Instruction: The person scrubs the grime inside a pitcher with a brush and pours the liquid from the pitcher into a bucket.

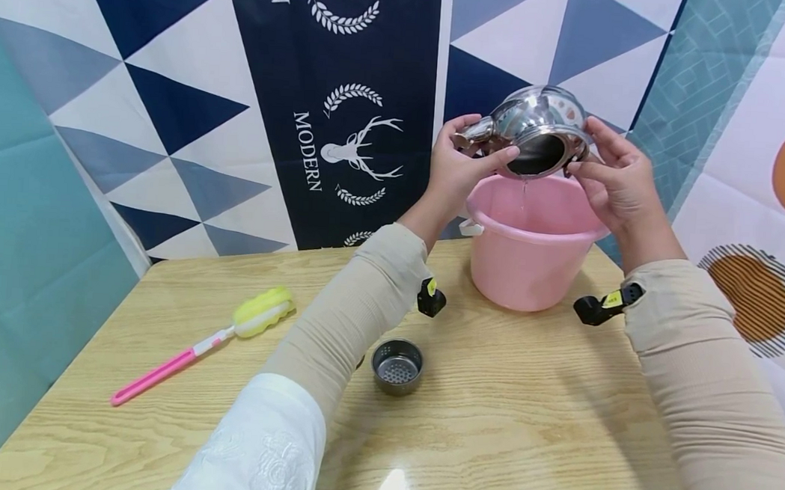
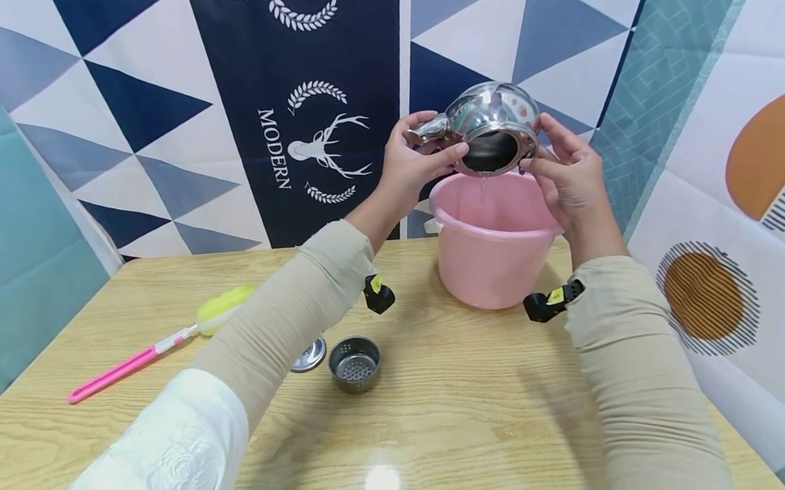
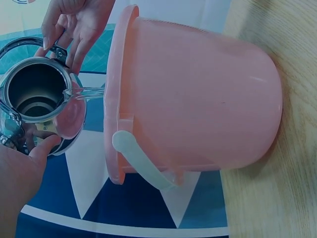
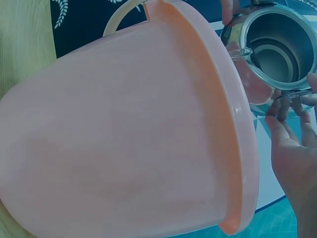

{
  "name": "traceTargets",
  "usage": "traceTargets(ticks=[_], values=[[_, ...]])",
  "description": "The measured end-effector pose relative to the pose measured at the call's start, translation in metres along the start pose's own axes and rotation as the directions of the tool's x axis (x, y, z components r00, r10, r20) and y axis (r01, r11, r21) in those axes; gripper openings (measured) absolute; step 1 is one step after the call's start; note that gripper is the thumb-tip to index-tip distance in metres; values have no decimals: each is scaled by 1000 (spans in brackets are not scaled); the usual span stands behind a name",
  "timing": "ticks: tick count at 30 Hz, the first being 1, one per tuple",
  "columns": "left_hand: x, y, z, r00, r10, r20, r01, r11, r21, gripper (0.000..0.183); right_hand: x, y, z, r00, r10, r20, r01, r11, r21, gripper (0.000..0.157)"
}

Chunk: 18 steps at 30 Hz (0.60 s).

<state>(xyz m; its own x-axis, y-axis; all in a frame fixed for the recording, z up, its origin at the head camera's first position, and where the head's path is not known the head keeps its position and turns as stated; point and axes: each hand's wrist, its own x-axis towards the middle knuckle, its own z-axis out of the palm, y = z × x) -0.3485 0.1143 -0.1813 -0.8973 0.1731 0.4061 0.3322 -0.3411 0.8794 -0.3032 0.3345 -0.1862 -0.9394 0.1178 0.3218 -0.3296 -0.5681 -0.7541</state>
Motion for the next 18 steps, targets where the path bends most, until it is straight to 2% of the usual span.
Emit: traceTargets(ticks=[12,18], values=[[-1,0,2,1000,-14,-6,14,1000,-19,60,0,0,-2,1000,-22,16,22,1000,8,67],[0,-1,1,1000,-2,-10,2,1000,16,62,-1,1,-3,999,-27,37,27,1000,6,66]])
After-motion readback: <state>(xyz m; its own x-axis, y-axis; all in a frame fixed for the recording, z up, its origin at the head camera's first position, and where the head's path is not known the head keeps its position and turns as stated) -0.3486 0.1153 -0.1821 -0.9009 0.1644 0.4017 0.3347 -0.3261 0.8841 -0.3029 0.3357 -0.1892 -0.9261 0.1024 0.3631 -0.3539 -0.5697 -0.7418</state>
